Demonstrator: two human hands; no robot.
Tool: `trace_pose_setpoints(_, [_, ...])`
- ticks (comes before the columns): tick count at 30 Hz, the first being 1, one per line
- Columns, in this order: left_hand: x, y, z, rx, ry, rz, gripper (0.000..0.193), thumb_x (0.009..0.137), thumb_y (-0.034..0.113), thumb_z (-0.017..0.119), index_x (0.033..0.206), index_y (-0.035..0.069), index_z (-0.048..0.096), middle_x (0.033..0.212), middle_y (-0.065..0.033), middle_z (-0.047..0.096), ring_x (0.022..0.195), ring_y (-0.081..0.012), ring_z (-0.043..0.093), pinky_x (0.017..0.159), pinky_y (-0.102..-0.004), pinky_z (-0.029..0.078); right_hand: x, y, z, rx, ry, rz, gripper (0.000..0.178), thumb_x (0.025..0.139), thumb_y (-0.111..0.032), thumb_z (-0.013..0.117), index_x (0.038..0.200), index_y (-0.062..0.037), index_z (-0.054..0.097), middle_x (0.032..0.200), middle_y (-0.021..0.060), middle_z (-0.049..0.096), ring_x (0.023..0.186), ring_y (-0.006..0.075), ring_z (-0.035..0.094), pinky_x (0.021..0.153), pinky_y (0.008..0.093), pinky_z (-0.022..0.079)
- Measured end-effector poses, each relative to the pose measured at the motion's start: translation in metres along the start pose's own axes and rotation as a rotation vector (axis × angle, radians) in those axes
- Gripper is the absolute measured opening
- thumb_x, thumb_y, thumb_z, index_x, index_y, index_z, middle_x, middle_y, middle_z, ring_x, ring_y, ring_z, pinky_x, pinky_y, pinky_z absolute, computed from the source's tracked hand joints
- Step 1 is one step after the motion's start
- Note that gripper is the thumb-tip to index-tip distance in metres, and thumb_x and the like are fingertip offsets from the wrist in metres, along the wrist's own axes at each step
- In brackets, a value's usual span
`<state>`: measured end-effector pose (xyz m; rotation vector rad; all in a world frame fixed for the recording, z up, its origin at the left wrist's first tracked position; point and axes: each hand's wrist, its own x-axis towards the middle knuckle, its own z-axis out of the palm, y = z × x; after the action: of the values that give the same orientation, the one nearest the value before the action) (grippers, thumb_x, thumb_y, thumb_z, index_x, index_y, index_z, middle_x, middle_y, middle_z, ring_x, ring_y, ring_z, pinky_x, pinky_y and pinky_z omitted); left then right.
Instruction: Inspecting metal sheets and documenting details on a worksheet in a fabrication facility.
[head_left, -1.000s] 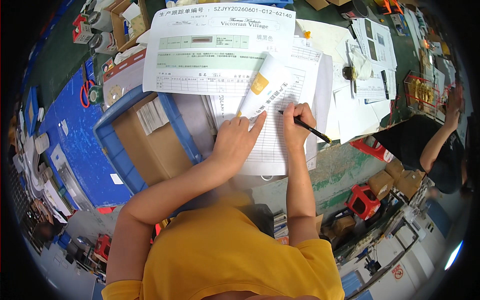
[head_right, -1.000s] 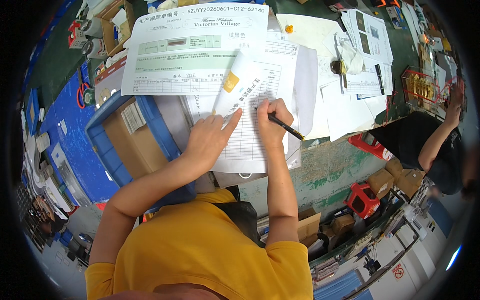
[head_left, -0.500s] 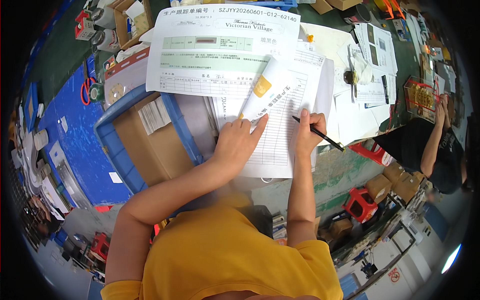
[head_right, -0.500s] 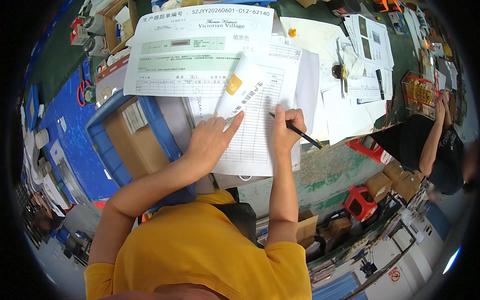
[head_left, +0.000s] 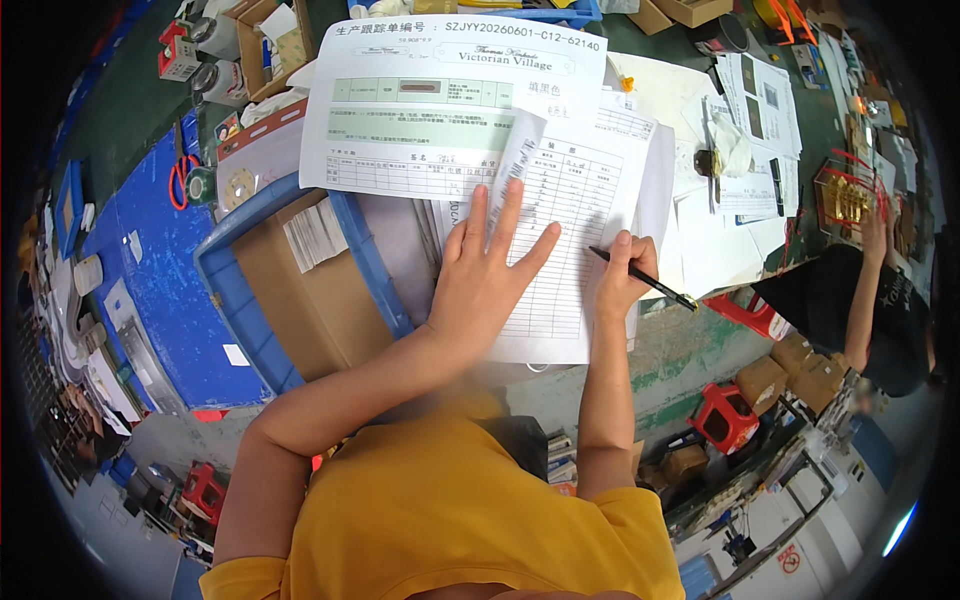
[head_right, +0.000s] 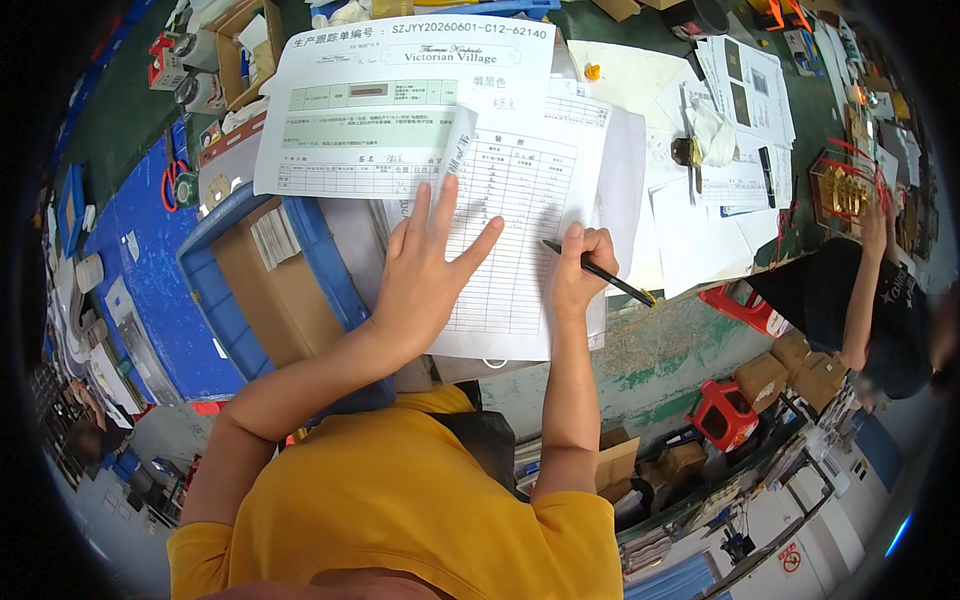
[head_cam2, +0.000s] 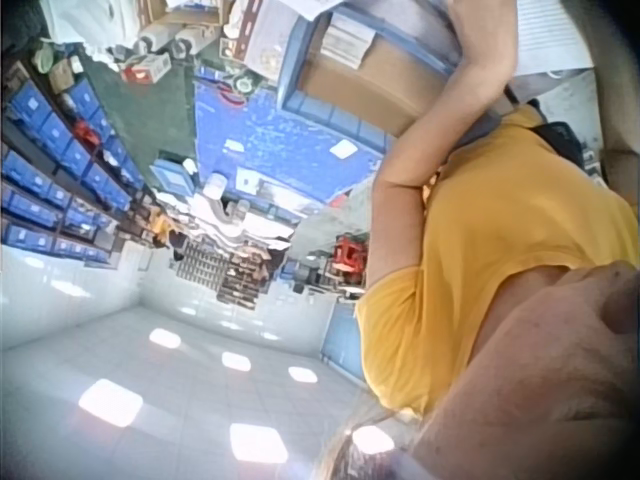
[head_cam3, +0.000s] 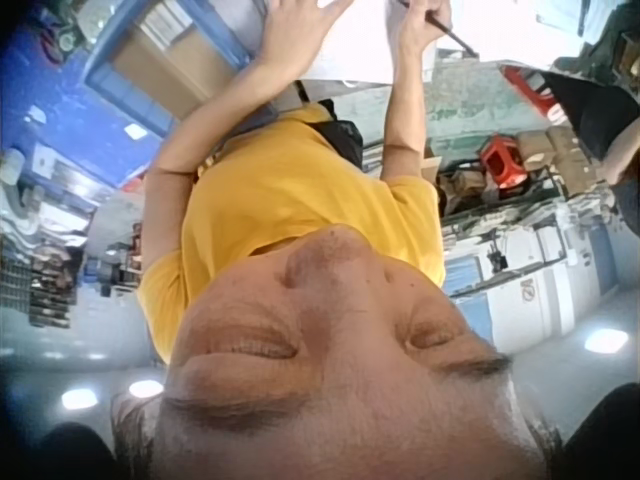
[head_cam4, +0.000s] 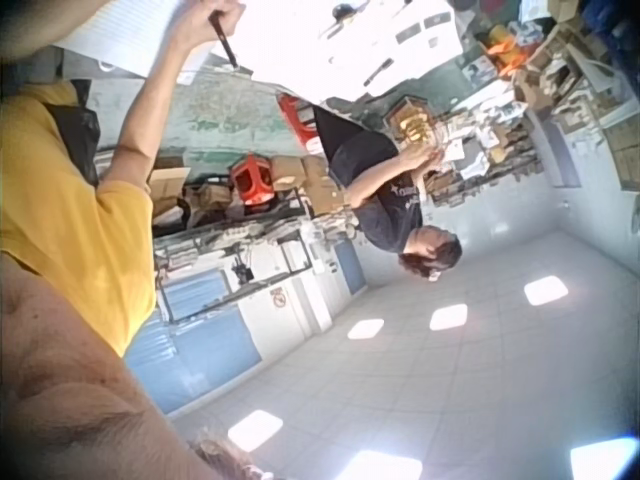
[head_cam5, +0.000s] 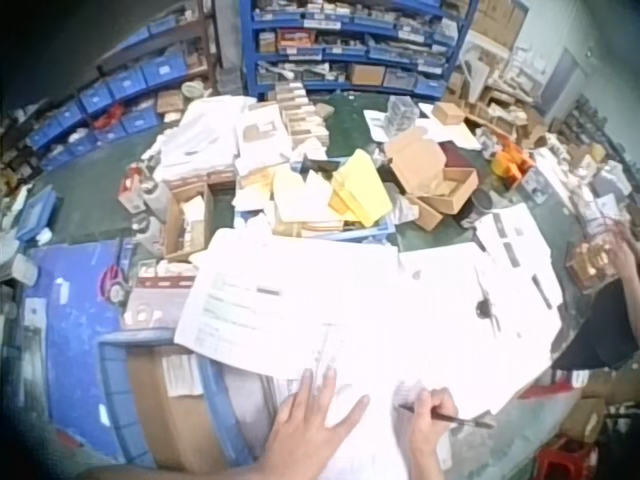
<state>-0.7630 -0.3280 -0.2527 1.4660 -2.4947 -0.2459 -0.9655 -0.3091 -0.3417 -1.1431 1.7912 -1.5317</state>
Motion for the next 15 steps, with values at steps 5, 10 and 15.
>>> trace_pose_setpoints(5, [-0.004,0.003,0.001,-0.417,-0.091,0.016,0.045,0.086,0.006,0.051,0.130,0.004,0.043,0.123,-0.0146,0.051,0.097,-0.0274,0.056,0.081,-0.0378,0.043,-0.001,0.004,-0.001,0.042,-0.004,-0.006,0.038,0.091,-0.022,0.056,0.064,-0.0120,0.032,0.051,-0.0027,0.038,0.044,0.0039,0.030,0.041,0.0197,0.026])
trace_pose_setpoints(10, [-0.013,0.009,0.002,-0.616,-0.062,0.181,0.040,0.084,0.005,0.053,0.123,-0.005,0.048,0.126,-0.0156,0.050,0.098,-0.0262,0.057,0.079,-0.0359,0.045,-0.003,-0.006,-0.001,0.135,-0.007,0.121,0.037,0.087,-0.017,0.060,0.060,-0.0069,0.037,0.059,-0.0030,0.042,0.055,0.0048,0.034,0.051,0.0221,0.030])
trace_pose_setpoints(15, [-0.015,0.010,0.001,-0.541,0.019,0.359,0.033,0.081,0.003,0.055,0.113,-0.005,0.056,0.128,-0.0148,0.049,0.104,-0.0246,0.056,0.081,-0.0333,0.044,0.000,-0.022,0.010,0.021,0.043,0.027,0.027,0.079,-0.011,0.060,0.061,-0.0050,0.040,0.063,-0.0027,0.051,0.062,0.0039,0.043,0.056,0.0191,0.037])
